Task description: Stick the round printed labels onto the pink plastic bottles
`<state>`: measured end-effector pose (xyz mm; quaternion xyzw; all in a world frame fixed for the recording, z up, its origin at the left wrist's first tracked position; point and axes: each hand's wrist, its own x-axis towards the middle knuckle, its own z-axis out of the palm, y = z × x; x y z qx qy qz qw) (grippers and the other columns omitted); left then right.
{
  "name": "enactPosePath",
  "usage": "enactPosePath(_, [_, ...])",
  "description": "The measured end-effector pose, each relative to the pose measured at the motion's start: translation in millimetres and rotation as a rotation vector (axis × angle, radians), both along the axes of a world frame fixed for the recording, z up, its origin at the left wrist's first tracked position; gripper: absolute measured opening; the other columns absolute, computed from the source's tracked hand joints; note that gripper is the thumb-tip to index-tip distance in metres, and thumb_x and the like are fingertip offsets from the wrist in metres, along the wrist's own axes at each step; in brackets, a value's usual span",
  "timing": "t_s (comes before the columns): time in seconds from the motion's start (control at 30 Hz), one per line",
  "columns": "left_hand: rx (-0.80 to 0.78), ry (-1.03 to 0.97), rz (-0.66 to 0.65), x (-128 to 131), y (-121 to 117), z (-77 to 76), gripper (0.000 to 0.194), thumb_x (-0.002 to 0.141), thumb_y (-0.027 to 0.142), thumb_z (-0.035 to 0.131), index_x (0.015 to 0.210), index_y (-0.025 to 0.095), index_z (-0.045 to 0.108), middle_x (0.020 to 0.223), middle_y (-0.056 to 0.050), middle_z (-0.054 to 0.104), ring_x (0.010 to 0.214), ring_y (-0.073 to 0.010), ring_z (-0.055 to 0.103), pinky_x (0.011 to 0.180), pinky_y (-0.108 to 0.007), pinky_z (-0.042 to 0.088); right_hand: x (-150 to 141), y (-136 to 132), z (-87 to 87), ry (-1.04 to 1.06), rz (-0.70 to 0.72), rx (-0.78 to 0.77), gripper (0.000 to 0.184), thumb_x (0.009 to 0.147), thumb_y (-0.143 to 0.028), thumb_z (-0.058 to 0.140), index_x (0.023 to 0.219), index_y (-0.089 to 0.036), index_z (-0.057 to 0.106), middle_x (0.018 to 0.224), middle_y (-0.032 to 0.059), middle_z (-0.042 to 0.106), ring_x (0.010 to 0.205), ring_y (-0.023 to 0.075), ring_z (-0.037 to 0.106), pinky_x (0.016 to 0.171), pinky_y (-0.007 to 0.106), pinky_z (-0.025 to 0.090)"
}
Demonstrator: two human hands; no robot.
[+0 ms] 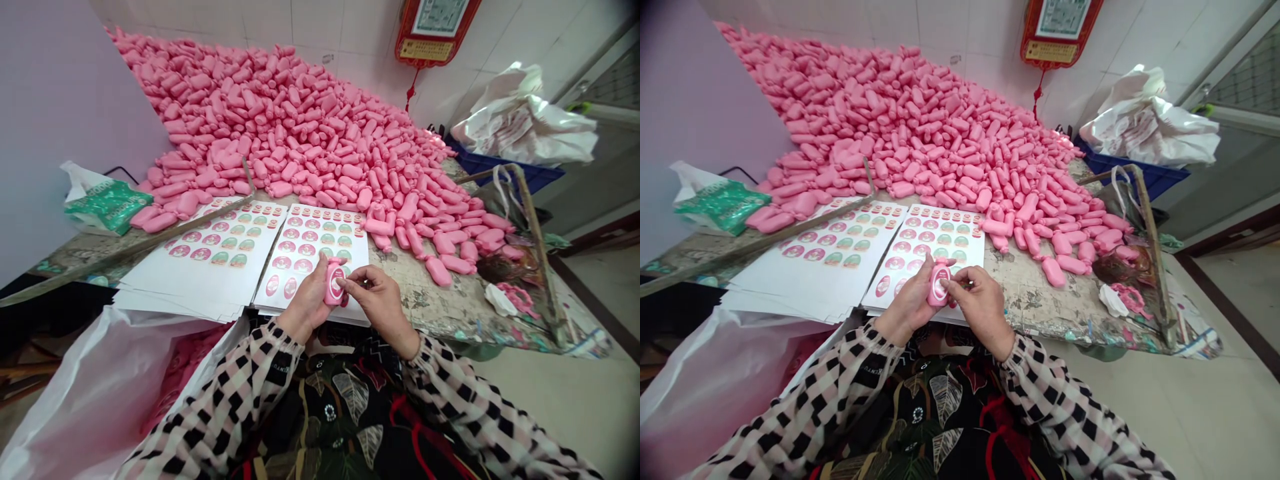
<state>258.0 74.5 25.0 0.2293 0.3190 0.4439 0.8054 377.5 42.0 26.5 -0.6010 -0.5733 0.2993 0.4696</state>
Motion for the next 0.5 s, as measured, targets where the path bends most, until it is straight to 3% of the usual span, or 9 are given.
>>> enactPosePath(0.5, [0.024,-0.048,0.001,2.2,-0.9,-3.0,0.063,0.074,0.069,0.044,0.103,0.015,0.059,0.065,0.001,0.050,0.048,-0.0078,0.047,0.043,-0.019,0.038,3.0,1.1,-7.2,-0.013,-0.008,-0.018,0.025,0.073,-0.046,0.064,0.072,-0.021,0.063,0.069,0.0007,0.064,0.062,0.0152,0.058,0.059,0.027,0.044])
